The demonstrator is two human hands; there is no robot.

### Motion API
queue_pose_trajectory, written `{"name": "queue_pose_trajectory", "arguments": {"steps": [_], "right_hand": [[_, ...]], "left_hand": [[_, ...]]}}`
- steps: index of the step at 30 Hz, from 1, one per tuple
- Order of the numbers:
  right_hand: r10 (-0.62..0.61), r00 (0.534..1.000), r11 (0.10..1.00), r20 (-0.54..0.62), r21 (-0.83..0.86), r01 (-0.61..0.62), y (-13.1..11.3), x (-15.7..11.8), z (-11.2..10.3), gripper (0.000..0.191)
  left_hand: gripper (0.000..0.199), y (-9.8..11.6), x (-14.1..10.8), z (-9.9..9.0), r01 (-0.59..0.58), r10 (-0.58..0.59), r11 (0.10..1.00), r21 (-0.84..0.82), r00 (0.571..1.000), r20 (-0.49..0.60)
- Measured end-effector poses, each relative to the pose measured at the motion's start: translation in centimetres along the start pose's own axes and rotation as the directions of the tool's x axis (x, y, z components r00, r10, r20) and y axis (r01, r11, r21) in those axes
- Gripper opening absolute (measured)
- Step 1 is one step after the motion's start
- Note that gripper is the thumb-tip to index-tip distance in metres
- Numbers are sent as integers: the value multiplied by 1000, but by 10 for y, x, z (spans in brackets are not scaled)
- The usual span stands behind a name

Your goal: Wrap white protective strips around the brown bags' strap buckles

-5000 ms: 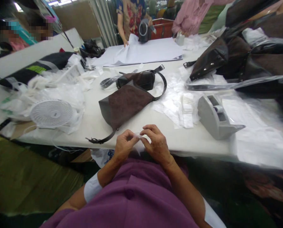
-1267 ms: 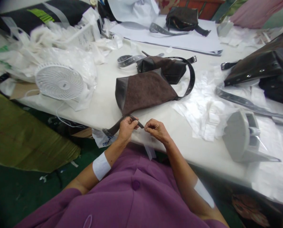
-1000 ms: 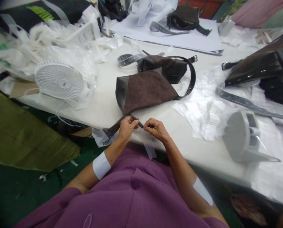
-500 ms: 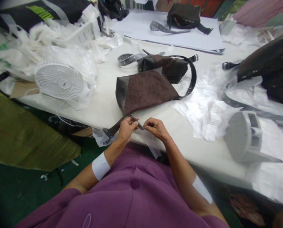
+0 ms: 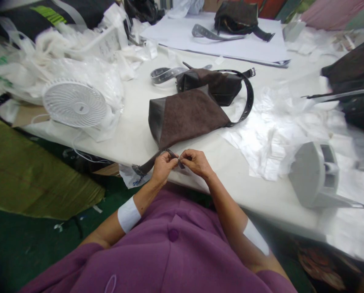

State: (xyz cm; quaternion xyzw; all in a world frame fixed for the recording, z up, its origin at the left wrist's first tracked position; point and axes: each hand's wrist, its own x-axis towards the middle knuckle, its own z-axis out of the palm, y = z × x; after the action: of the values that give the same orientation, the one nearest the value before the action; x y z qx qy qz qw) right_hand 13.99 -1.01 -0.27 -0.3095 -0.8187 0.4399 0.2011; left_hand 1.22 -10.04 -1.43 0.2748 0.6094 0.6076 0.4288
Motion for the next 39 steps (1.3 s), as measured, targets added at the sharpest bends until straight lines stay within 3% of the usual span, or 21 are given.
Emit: {"name": "queue_pose_trajectory", "arguments": {"steps": [7,15,20,23,26,32,35,39], "right_hand": [[59,998,998,0,8,-59,-1,1,-2,10],[141,990,962,12,233,-140,-3,8,10,8],[254,966,873,43,420,-248,-1,14,15,11],[311,941,800,131,498,-334,-2,15,15,14],[319,935,792,154,498,-352,-3,15,16,14],[279,957,858,76,428,-284,-4,30,29,12],[232,970,930,-64,307,-202,-8,39,40,10],[233,940,957,-251,231,-175,-15,42,53,13]], "left_hand": [[16,4,0,-3,17,-19,999,-48,999,-39],[25,-4,-5,3,101,-117,973,-210,991,-64],[22,-6,-7,4,192,-242,866,-461,969,-50],[23,-3,-1,6,274,-389,740,-614,919,-59],[23,1,7,7,301,-482,656,-692,873,-78],[26,6,5,3,303,-465,690,-657,881,-82],[27,8,0,-2,321,-470,691,-648,880,-66],[27,5,-7,-9,319,-454,739,-594,887,-88]]}}
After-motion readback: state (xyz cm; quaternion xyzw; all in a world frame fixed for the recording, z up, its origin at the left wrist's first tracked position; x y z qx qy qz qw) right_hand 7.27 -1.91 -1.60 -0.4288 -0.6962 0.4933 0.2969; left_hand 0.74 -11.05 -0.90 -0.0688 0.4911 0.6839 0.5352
